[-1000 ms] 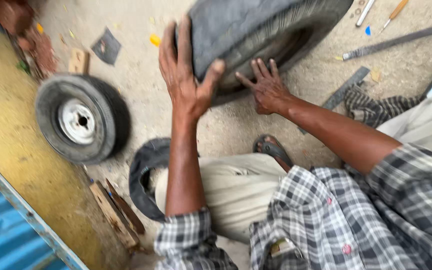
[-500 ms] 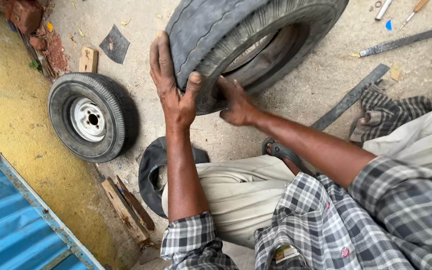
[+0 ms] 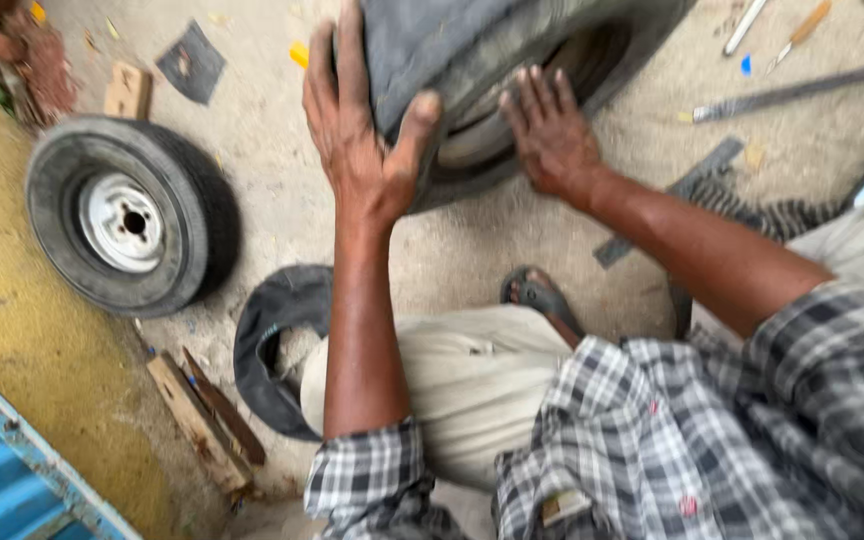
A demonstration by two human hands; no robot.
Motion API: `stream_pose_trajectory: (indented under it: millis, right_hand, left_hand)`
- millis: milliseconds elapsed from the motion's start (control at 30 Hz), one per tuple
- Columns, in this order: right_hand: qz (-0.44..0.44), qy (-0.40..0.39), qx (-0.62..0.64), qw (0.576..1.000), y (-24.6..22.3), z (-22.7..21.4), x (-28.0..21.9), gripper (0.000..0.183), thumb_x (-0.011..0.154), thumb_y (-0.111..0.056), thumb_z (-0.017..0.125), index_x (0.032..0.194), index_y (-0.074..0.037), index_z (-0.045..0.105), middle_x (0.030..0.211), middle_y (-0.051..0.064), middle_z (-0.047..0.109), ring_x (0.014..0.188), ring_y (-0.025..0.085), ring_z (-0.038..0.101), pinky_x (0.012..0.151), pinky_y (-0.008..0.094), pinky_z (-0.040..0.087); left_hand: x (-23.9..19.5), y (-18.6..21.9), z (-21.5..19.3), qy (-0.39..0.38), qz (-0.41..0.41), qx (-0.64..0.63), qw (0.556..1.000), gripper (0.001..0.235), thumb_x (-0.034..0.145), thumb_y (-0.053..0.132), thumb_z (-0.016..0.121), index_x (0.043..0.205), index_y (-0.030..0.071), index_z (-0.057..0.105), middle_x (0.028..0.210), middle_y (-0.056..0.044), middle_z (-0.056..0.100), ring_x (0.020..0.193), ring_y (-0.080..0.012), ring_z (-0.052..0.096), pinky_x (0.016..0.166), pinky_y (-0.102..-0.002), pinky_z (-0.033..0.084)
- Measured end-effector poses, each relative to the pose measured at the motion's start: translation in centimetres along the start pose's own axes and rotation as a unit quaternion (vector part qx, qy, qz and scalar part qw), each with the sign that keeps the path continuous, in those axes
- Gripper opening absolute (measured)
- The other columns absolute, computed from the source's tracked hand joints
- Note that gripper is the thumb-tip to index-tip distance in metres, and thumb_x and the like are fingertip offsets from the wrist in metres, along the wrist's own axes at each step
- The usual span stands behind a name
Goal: The person sits on the ground and works on a motorcycle tire, manipulating the inner tube and tire bead by hand. They then place a metal rim into the tire and press the tire onto the rim.
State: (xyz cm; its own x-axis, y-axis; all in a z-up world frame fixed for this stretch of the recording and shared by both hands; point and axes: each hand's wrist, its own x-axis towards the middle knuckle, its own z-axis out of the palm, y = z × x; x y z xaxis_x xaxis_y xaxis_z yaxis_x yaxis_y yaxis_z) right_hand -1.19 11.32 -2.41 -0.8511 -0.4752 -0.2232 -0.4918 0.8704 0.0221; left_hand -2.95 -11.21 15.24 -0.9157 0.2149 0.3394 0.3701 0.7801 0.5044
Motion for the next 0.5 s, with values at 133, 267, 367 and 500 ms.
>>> stream_pose_trajectory:
  millis: [133,267,367,500]
  right_hand:
    - [0.012,-0.113,-0.038,0.993,1.5,-1.0,1.1,0.087,0.093,-0.031,0.050,0.164,0.004,0.014,0.168,0.028,0.014,0.155,0.042,0.008,0.123,0.060,-0.001]
    - [0.066,0.017,-0.084,0.994,0.8,-2.4,-1.2,0.081,0.093,-0.030,0.059,0.161,-0.002,0.025,0.167,0.026,0.021,0.154,0.046,0.014,0.123,0.062,0.005]
    - [0.026,-0.095,0.340,0.935,0.0,-4.3,-0.1,0.095,0.071,-0.028,0.081,0.152,-0.006,0.037,0.154,0.028,0.038,0.142,0.045,0.034,0.118,0.057,0.026]
    - [0.020,0.069,0.639,0.766,-2.1,-6.7,-1.7,0.087,0.065,-0.027,0.094,0.135,0.003,0.052,0.131,0.020,0.066,0.122,0.031,0.065,0.108,0.043,0.051]
  left_hand:
    - [0.6,1.1,0.6,0.014,-0.014,0.076,0.997,0.092,0.098,0.081,0.058,0.165,0.024,0.030,0.171,-0.021,0.025,0.159,-0.0406,0.027,0.130,-0.061,0.024]
    - [2.0,4.8,2.2,-0.042,-0.058,0.095,0.993,0.094,0.091,0.078,0.067,0.160,0.021,0.039,0.165,-0.025,0.030,0.155,-0.0464,0.027,0.120,-0.070,0.021]
    - [5.1,6.7,3.7,-0.053,-0.090,0.111,0.988,0.090,0.089,0.077,0.071,0.152,0.018,0.047,0.159,-0.022,0.040,0.153,-0.0425,0.034,0.123,-0.076,0.019]
    - [5.1,5.9,3.1,-0.120,-0.050,0.070,0.989,0.111,0.074,0.084,0.082,0.153,0.015,0.045,0.156,-0.029,0.037,0.150,-0.0510,0.031,0.117,-0.078,0.013]
